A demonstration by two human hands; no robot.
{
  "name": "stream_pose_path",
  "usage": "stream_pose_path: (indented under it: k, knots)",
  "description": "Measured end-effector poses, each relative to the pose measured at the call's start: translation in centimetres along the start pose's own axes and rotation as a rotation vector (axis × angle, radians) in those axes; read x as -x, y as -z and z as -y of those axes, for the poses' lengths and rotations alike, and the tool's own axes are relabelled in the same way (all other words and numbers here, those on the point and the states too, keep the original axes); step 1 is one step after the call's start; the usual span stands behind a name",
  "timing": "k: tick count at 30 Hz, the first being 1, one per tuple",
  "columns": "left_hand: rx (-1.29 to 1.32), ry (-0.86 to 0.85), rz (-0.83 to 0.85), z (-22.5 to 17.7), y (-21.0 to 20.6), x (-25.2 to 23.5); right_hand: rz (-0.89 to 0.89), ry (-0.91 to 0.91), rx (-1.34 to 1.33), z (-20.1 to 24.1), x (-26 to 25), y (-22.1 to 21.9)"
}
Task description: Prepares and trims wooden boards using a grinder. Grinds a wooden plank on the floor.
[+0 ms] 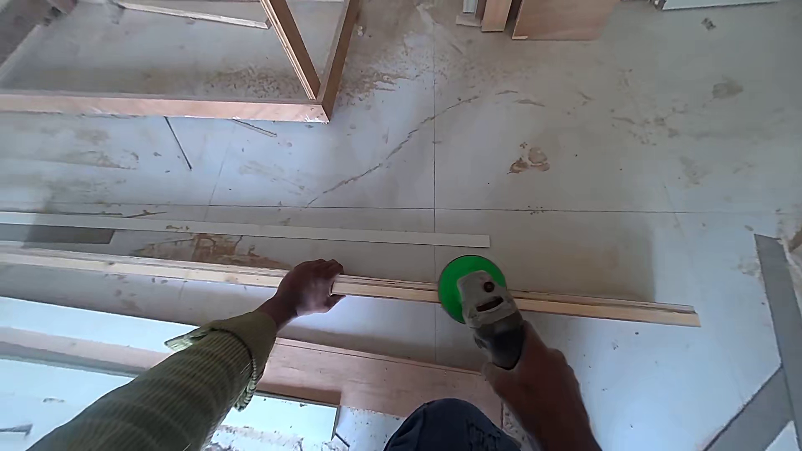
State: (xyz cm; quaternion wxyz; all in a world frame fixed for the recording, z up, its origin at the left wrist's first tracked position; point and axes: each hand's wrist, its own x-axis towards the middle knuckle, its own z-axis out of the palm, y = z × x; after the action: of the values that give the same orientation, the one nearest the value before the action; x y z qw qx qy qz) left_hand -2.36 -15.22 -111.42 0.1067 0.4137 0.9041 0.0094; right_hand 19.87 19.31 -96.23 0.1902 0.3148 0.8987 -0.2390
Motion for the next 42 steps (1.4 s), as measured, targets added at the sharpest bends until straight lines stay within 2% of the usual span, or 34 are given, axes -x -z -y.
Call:
stream_pose_path:
  k: [3,6,9,14,22,30,36,39,42]
  knots:
    - [0.027,0.036,0.071,-0.4,0.7,-0.2,0.209,0.053,0.043,3.1,-0.4,-0.9]
    - [0.031,0.033,0.032,-0.4,0.6,0.0,0.350,0.086,0.102,5.4,-1.0,-1.8]
    - [0.021,0.055,0.036,-0.5,0.8,0.1,0.398,0.064,0.115,5.8,-1.2,-1.8]
    - [0.016,0.035,-0.008,-0.3,0.2,0.1,0.392,-0.026,0.114,3.6,-0.8,-1.1]
    - [0.024,-0.007,-0.073,0.4,-0.5,0.2,0.341,-0.104,0.087,1.0,-0.2,-1.1]
    - [0.002,-0.002,-0.068,0.4,-0.6,0.1,0.308,-0.175,0.060,-1.8,-0.1,-0.3]
    - [-0.003,0.022,-0.027,0.2,-0.3,0.0,0.170,-0.187,0.029,-6.3,-0.1,0.3]
    - [-0.001,0.039,-0.001,-0.2,0.0,-0.1,0.002,-0.174,-0.099,-10.5,0.0,1.1]
    - [-0.009,0.024,-0.039,0.0,-0.1,-0.1,-0.152,-0.195,-0.468,-13.8,0.0,1.5]
